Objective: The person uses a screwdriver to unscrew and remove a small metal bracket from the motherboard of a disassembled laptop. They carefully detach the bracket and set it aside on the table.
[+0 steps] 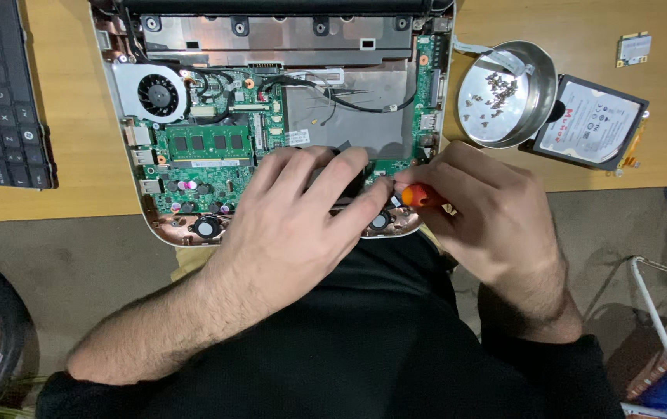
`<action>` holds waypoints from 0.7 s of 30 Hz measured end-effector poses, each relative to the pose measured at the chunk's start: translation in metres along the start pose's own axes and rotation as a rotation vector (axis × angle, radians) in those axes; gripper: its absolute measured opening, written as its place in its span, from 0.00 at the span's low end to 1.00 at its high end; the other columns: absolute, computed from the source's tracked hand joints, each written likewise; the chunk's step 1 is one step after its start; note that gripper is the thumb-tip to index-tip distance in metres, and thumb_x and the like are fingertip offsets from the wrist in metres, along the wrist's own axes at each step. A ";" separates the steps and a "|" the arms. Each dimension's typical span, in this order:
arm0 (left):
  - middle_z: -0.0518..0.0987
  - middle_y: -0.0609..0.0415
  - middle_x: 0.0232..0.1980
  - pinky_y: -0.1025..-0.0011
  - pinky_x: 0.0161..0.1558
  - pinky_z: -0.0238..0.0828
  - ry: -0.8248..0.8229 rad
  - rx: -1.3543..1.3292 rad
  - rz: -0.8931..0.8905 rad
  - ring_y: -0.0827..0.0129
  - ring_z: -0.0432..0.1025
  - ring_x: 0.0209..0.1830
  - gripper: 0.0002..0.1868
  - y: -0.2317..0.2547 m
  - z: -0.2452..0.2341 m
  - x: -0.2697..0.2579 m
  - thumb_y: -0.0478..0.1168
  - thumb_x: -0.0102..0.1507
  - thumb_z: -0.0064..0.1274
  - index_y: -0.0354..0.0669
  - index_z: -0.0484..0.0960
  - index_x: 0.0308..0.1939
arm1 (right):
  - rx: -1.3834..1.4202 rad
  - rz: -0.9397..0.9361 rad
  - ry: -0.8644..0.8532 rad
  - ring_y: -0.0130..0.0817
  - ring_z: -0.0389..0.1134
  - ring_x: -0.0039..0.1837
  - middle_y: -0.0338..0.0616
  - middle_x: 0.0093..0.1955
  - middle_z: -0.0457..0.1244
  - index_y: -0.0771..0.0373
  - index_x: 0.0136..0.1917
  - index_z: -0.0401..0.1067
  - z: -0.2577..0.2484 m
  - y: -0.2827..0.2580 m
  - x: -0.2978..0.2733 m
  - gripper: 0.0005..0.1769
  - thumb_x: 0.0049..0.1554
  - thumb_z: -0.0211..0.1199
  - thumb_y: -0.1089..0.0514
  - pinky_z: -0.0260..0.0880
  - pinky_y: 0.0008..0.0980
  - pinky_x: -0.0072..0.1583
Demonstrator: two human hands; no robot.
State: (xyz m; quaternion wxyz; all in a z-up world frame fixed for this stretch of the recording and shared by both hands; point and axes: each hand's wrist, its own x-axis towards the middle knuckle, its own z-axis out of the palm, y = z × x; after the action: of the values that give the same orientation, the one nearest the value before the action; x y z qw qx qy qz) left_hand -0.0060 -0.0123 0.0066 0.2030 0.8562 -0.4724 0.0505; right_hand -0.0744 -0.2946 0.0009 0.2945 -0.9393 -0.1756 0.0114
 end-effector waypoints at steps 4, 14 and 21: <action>0.82 0.49 0.76 0.51 0.61 0.81 -0.029 0.072 0.005 0.54 0.79 0.64 0.19 0.000 0.008 -0.001 0.46 0.77 0.73 0.54 0.91 0.71 | 0.031 -0.023 0.060 0.43 0.72 0.48 0.47 0.51 0.70 0.67 0.60 0.86 0.002 0.001 0.000 0.05 0.73 0.79 0.71 0.70 0.41 0.47; 0.88 0.51 0.70 0.51 0.58 0.78 0.051 0.082 0.036 0.54 0.81 0.61 0.11 0.000 0.010 0.001 0.45 0.82 0.68 0.53 0.92 0.67 | 0.048 0.102 0.100 0.37 0.74 0.49 0.44 0.51 0.75 0.65 0.62 0.88 0.010 0.005 -0.003 0.12 0.66 0.81 0.71 0.72 0.38 0.47; 0.88 0.55 0.67 0.58 0.59 0.81 0.050 0.246 0.083 0.59 0.80 0.60 0.12 0.007 0.004 0.003 0.41 0.82 0.58 0.53 0.92 0.67 | 0.026 0.114 0.079 0.35 0.73 0.47 0.43 0.49 0.75 0.65 0.59 0.88 0.005 -0.003 0.002 0.07 0.68 0.80 0.69 0.72 0.36 0.47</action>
State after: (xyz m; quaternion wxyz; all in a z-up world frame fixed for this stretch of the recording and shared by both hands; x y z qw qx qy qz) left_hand -0.0107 -0.0202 0.0058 0.1061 0.8527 -0.4925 0.1379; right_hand -0.0746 -0.2886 -0.0013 0.3122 -0.9436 -0.1098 -0.0068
